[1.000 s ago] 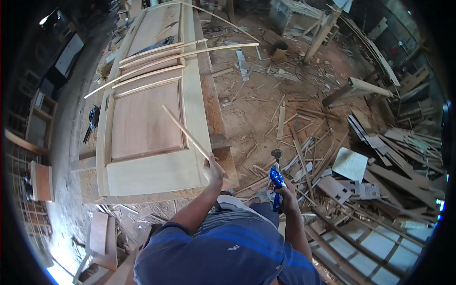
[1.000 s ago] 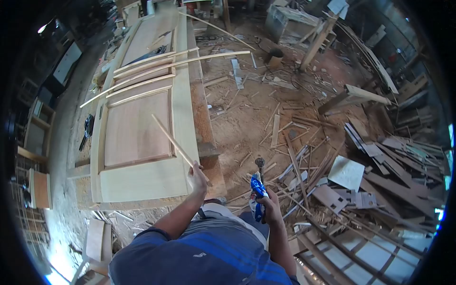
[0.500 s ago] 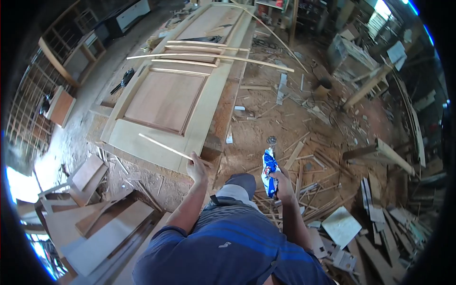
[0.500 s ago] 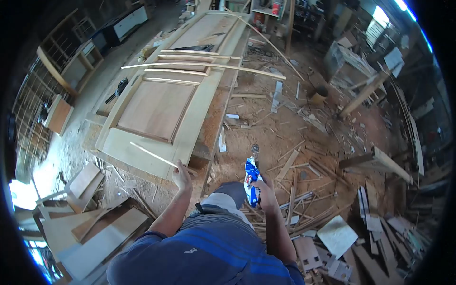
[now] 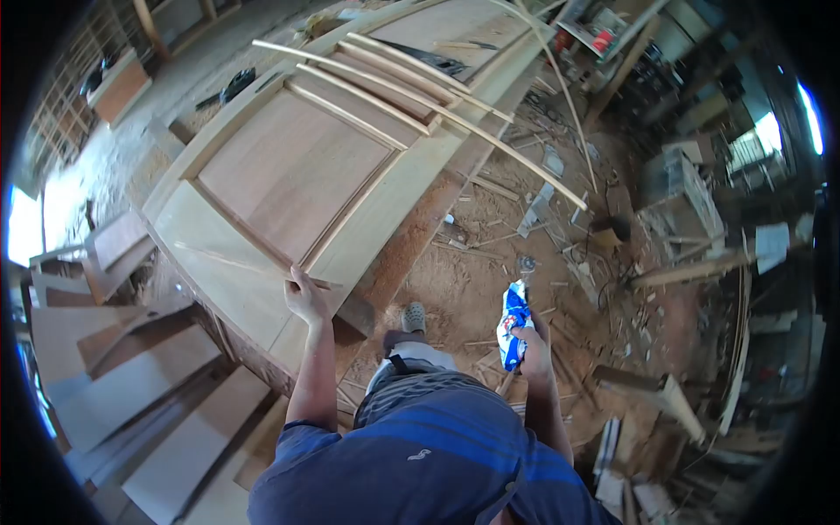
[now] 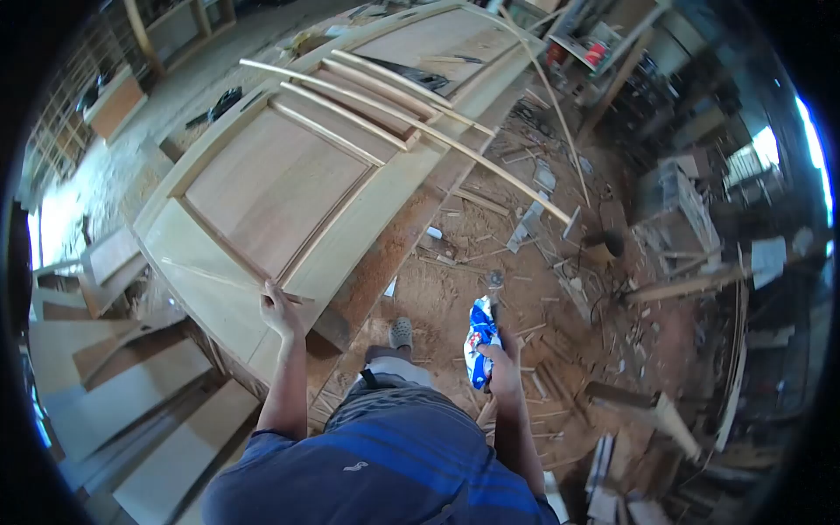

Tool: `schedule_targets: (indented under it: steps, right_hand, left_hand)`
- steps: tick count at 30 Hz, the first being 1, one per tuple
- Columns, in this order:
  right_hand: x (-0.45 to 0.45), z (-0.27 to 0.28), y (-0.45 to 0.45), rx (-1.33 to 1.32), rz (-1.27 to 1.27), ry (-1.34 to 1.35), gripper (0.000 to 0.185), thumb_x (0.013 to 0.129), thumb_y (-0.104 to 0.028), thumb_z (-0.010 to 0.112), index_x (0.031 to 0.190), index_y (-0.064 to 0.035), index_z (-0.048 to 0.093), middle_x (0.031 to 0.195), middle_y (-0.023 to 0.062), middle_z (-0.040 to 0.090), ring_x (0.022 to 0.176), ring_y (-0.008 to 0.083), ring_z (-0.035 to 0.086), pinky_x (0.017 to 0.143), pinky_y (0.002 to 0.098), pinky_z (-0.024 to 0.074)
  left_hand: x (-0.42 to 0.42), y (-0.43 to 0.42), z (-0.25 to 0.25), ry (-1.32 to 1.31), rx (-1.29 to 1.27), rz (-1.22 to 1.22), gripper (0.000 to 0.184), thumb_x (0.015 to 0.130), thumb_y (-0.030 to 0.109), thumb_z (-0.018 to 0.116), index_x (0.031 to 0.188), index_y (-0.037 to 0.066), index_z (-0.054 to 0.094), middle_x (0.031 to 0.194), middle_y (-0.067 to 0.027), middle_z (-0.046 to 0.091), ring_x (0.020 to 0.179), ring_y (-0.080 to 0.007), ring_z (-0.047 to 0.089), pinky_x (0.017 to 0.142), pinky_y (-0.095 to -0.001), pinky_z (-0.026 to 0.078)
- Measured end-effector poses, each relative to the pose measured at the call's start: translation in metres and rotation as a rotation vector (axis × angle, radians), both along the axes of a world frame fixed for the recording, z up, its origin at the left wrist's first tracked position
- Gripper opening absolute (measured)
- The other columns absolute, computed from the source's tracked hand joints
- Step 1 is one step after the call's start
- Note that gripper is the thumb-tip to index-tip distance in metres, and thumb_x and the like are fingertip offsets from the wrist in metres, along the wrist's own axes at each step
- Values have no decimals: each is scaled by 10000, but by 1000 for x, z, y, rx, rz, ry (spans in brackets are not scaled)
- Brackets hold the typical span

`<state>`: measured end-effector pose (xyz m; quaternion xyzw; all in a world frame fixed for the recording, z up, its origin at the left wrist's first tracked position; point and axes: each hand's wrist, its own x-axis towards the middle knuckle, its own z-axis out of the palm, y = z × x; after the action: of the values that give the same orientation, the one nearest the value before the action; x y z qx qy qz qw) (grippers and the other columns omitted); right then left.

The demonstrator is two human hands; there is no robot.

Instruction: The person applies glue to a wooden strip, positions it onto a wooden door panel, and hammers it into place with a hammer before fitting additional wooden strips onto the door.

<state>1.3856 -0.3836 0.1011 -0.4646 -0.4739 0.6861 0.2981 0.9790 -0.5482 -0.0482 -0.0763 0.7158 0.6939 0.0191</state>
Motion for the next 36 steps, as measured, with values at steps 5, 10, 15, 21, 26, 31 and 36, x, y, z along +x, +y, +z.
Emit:
schedule_targets:
  steps: [5,10,15,21,26,31,36]
  right_hand:
    - [-52,2,131,50,65,-11,528,839,-139,708,1331,51,694,1107,97,751,953,208,735,878,344,595]
    - [-141,5,237,37,98,-48,712,828,-162,756,1497,29,604,1242,117,717,1091,238,728,965,383,597]
    - [-267,15,315,103,275,-20,645,853,-148,720,1466,20,613,1198,106,718,1066,205,721,940,346,589]
    - [-407,-22,390,211,643,46,504,861,-166,723,1326,20,666,1059,55,718,914,129,675,816,288,555]
    - [-462,-62,418,169,761,-21,573,849,-198,742,1372,21,654,1163,69,703,1013,175,676,912,318,555]
    - [-498,-79,419,204,1007,-100,452,858,-152,720,1275,19,682,1121,76,714,997,171,676,888,318,550]
    - [-562,-112,369,512,1197,-214,306,876,-209,762,1094,4,732,997,76,730,915,155,675,844,329,544]
  left_hand:
    - [-16,41,-6,76,-104,189,512,1153,450,642,875,20,652,709,20,531,668,-118,474,596,-338,379]
    - [-3,47,-12,29,-14,290,483,1158,464,627,919,45,648,751,40,524,692,-79,481,598,-292,376]
    - [20,48,-10,-26,-4,341,460,1160,455,619,905,72,619,761,48,522,683,-53,480,594,-272,372]
    - [7,66,-28,24,-13,592,399,1155,401,613,899,95,600,776,42,524,714,-54,483,650,-269,390]
    - [13,62,-77,43,-180,900,369,1149,391,628,903,117,605,814,44,524,761,-61,477,692,-261,405]
    - [15,71,-37,-44,-132,739,345,1105,346,697,873,96,646,821,60,561,765,-65,503,696,-272,421]
    - [2,74,-34,-46,-200,756,430,1113,331,703,807,33,650,710,61,540,673,-53,464,583,-294,384]
